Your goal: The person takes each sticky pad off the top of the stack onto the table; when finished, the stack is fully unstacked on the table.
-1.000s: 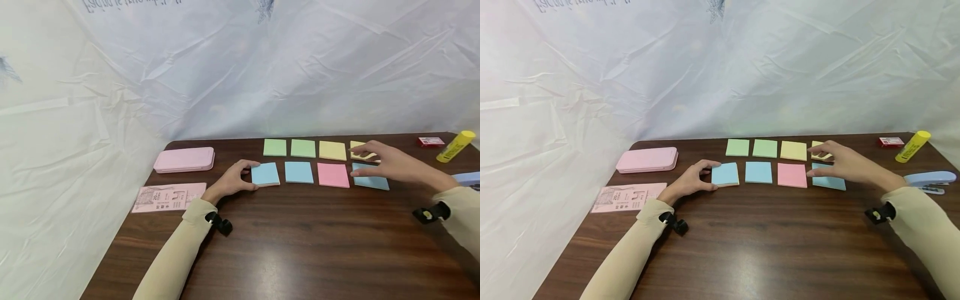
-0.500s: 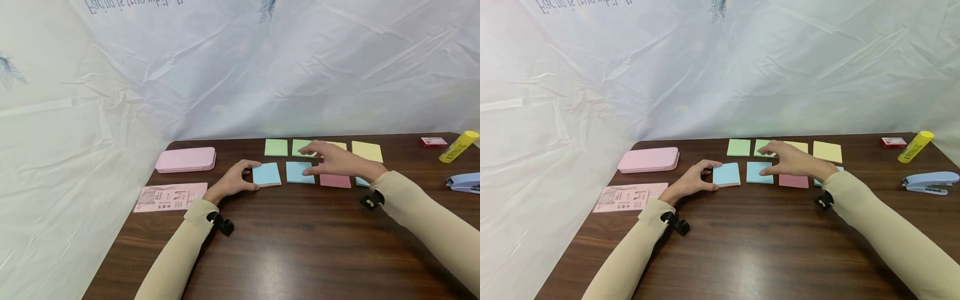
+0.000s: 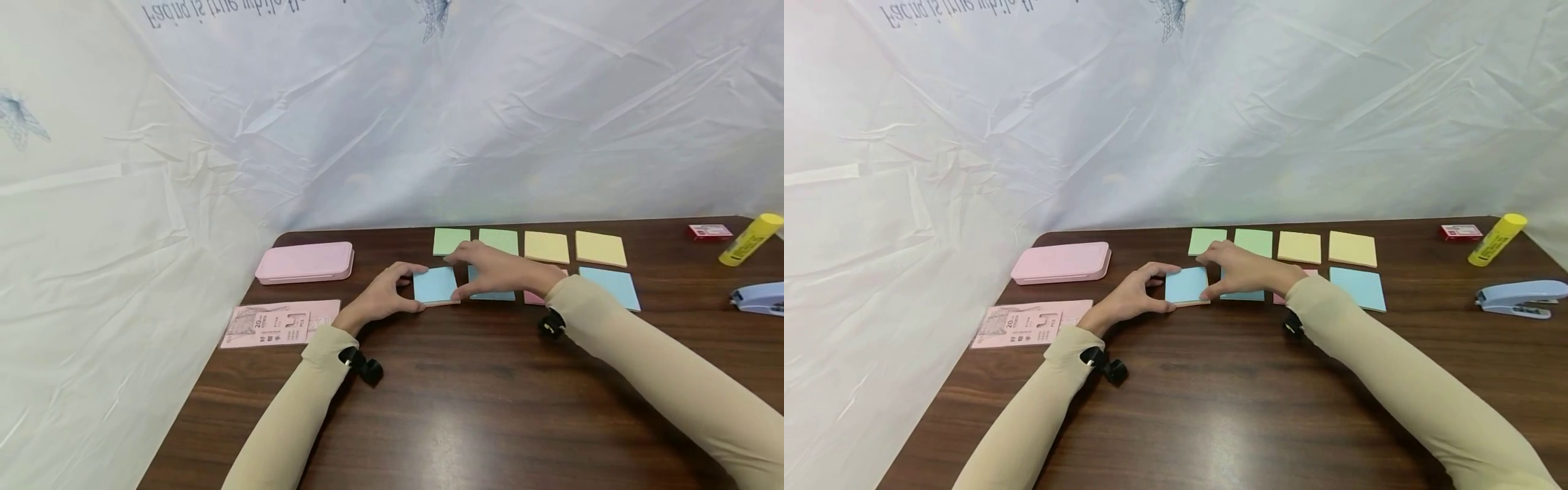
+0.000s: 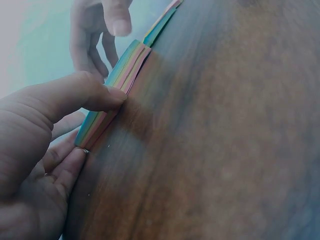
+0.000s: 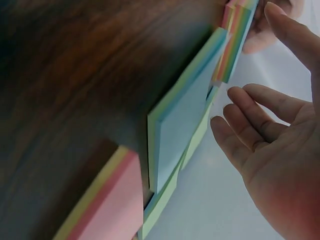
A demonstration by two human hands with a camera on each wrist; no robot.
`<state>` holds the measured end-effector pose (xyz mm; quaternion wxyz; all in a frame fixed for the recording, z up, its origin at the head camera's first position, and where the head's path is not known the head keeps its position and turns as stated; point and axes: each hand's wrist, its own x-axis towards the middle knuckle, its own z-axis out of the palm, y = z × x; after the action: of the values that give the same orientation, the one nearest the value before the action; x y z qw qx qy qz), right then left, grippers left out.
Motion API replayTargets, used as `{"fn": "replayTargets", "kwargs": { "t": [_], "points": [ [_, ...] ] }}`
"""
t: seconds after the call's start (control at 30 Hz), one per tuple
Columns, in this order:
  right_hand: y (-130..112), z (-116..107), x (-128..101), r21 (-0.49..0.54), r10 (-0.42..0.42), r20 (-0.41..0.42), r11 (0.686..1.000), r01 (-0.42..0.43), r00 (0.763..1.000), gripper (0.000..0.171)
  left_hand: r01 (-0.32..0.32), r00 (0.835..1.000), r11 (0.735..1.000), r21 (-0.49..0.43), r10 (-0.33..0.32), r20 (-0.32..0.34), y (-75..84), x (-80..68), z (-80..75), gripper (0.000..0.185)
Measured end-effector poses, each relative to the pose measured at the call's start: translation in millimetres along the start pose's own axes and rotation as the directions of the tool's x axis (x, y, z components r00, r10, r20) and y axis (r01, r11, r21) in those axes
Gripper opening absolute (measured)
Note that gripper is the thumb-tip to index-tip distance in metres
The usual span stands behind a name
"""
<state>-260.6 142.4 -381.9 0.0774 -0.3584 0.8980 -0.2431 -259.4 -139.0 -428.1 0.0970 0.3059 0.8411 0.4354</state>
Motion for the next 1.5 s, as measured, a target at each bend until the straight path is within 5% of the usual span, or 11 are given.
{"fn": "replayTargets", "kwargs": {
  "t": [0.53,1.07,1.5],
  "points": [
    [-3.4,5.7,8.9,-0.061,0.041,0.052,0.997,-0.038,0.998,0.077,0.004,1.0,1.0,0.001,-0.004,0.004,0.3,0.0,0.0,0.069],
    [0.8,5.3,1.3,-0.053,0.009,-0.042,0.999,-0.011,0.999,0.071,0.048,0.999,0.999,-0.024,-0.048,-0.015,-1.6,0.5,3.2,0.077],
    [4.5,-14.0,-32.4,-0.064,0.016,-0.132,0.998,-0.025,0.991,0.067,-0.018,1.0,1.0,0.005,0.018,-0.006,0.4,-1.3,1.6,0.067]
  ]
}}
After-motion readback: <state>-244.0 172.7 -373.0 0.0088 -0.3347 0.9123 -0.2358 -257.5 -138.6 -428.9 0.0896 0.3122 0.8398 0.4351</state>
